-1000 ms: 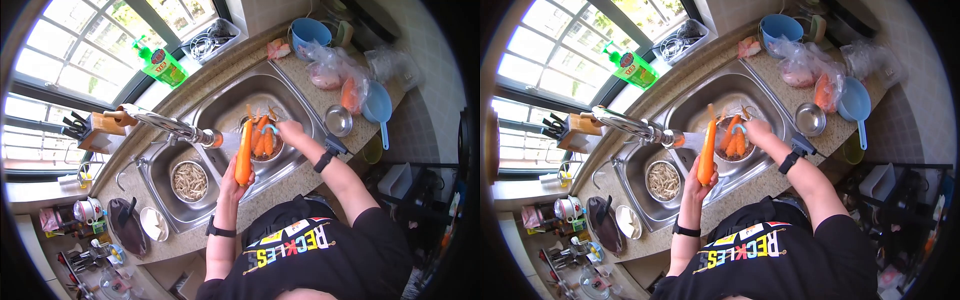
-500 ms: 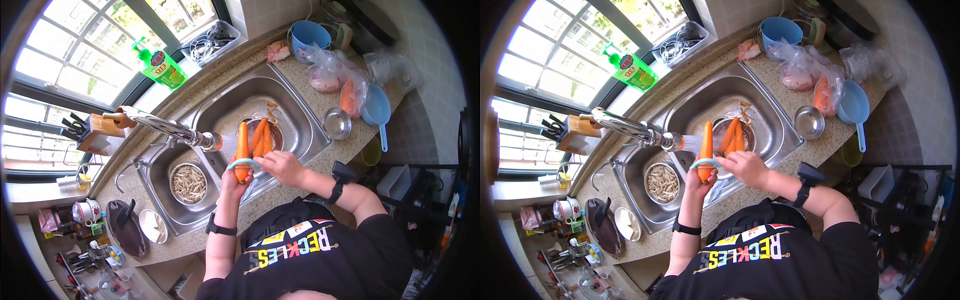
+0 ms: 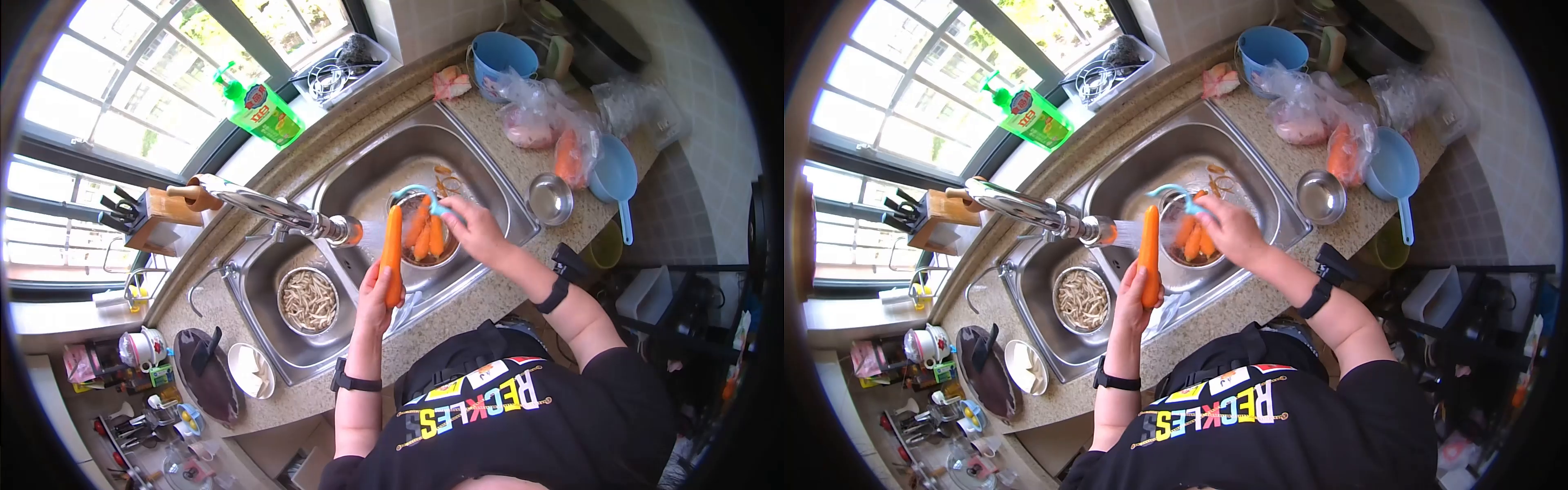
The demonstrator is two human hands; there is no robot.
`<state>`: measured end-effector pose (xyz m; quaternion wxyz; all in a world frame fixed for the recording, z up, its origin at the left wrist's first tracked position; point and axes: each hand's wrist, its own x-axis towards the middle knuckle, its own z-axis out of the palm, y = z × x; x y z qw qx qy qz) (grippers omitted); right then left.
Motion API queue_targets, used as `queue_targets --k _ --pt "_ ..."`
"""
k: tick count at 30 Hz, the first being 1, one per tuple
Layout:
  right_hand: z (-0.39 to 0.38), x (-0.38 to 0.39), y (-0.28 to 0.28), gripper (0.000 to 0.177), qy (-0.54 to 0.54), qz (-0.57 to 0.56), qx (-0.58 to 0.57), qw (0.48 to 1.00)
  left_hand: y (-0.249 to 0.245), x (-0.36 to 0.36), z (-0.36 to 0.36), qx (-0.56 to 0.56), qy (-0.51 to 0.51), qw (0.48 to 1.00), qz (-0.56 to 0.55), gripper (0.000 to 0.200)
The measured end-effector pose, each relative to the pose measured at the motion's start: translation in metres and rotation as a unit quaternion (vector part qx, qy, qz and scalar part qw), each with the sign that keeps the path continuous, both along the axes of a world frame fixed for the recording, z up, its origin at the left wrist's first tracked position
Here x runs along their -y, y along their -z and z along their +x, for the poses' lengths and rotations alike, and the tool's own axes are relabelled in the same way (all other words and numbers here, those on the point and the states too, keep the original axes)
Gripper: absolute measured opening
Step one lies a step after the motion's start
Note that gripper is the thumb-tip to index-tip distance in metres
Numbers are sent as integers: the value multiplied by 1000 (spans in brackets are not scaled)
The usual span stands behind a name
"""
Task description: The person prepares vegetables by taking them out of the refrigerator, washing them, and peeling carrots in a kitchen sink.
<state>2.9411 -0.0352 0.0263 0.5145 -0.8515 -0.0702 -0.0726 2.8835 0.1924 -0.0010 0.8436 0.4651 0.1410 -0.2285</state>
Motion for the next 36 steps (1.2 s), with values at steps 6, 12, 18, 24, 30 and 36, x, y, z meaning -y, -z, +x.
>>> queue_targets --k 6,12,18,24,30,36 --pt "16 24 24 17 -135 -349 -222 900 3 -5 -5 44 30 995 87 44" --pt "8 -1 -2 17 -30 -65 -120 990 9 -10 -2 62 3 992 108 44" --pt "2 23 32 22 -106 -301 -234 918 1 -17 3 84 -10 995 53 43" --pt "-1 1 20 22 -10 -116 -67 991 24 -12 17 -34 -43 998 -38 42" --pt "-43 -27 7 24 -125 -142 100 977 22 1 31 -179 -43 967 -175 44" --pt "10 -20 36 28 -67 -221 146 962 6 -1 22 -150 36 973 -171 42"
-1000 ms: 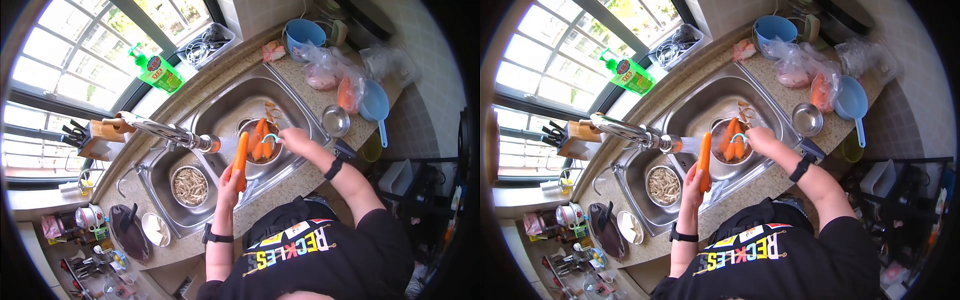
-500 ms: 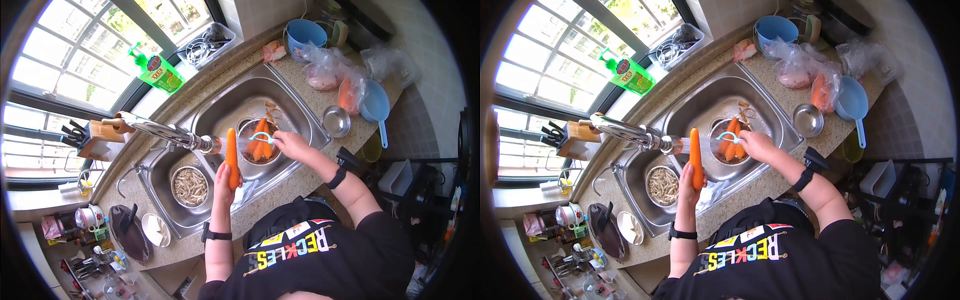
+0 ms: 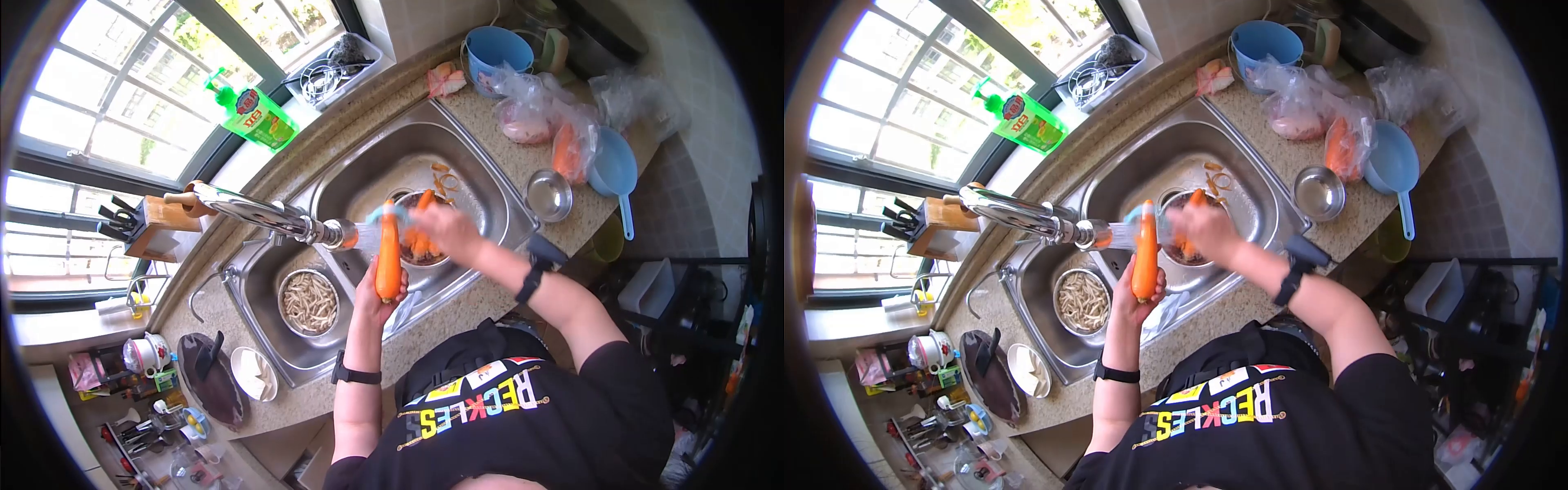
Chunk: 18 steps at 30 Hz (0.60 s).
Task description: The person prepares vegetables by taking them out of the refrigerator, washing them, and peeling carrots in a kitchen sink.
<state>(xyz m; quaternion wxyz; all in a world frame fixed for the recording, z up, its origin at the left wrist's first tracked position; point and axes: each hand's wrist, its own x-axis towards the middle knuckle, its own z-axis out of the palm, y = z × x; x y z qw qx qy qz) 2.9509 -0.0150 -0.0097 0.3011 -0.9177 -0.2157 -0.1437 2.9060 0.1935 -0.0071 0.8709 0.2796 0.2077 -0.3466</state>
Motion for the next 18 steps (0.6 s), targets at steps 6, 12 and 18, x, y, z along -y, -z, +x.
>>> queue_targets --k 6,12,18 --pt "19 34 28 16 19 -173 -374 911 1 -8 4 5 -14 999 -53 48" --pt "-13 25 23 22 73 11 -330 941 30 -13 41 -1 -75 997 -5 44" --pt "-31 -8 -18 26 28 129 -95 987 27 -4 43 -29 -82 992 93 41"
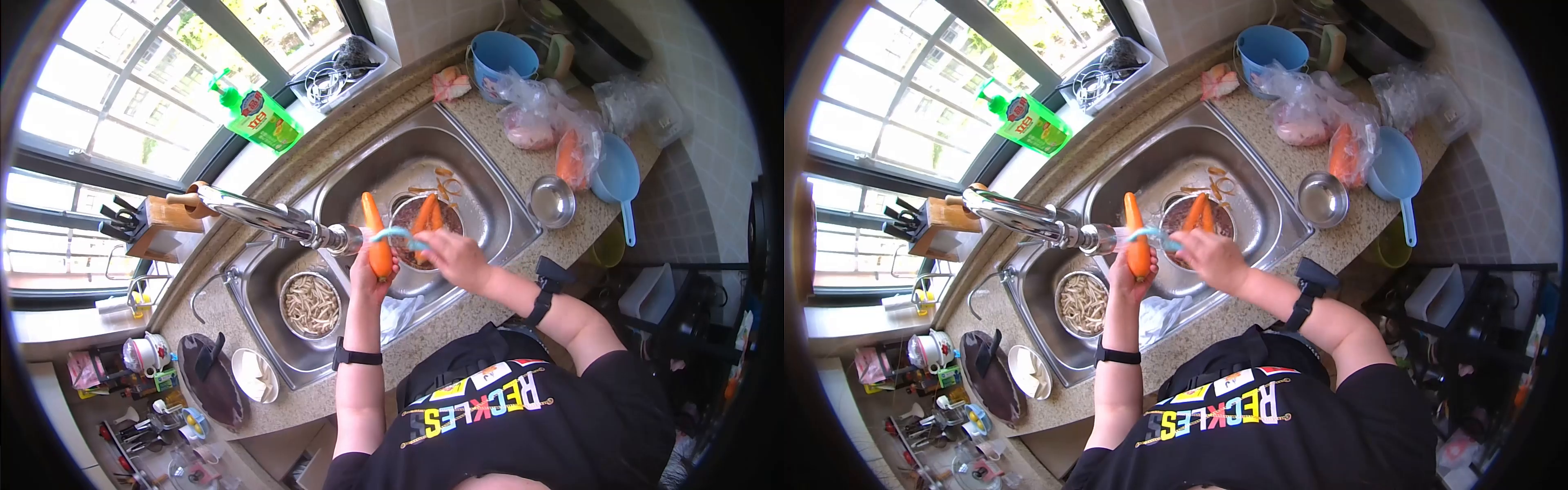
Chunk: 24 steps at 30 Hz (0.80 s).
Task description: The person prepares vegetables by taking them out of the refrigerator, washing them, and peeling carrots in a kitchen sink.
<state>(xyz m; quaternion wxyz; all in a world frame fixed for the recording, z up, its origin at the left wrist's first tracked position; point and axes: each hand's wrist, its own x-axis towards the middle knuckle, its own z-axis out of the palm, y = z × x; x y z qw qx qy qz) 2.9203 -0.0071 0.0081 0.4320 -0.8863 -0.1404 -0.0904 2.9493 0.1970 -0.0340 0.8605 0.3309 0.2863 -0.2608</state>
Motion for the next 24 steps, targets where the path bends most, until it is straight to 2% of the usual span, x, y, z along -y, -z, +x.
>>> queue_targets --k 2,4,6,8,9,10,11,12,14,16,18,20,21,22,24 --pt "-5 -9 -5 27 -93 -69 71 991 -11 6 -9 -23 -6 1000 14 41" --pt "3 -12 7 30 -101 -91 99 986 -15 6 -17 -46 -17 998 27 42" --pt "30 -6 17 27 -49 -159 80 983 -12 2 -26 26 48 999 -1 41" --pt "60 3 24 22 43 -187 9 981 -15 2 -32 12 59 998 -19 41" --pt "69 12 35 22 43 -187 10 981 -19 3 -35 21 70 997 -12 40" --pt "75 26 48 19 -13 -287 -113 951 -24 4 -37 32 81 996 -6 40" --pt "79 35 55 16 -67 -380 -230 893 -28 4 -39 23 68 997 -28 40" --pt "74 38 54 16 -68 -381 -228 893 -29 4 -37 25 67 997 -28 40" --pt "51 38 49 19 -12 -224 -270 937 -28 5 -38 26 11 998 -58 40" --pt "34 29 33 17 11 -204 -253 946 -20 1 -36 21 2 998 -58 42" --pt "13 17 17 18 74 -4 -86 994 -17 1 -31 -10 1 999 -45 41" --pt "-5 7 4 21 -9 39 -2 999 -10 0 -30 -11 4 999 -49 41" --pt "-11 7 -4 28 -71 -13 5 997 -7 0 -29 -9 8 999 -53 40" --pt "-13 6 -4 28 -69 -12 5 998 -4 -1 -28 -10 10 999 -53 40" --pt "-14 4 1 30 -167 -115 39 978 -1 -4 -32 42 51 994 -81 40"
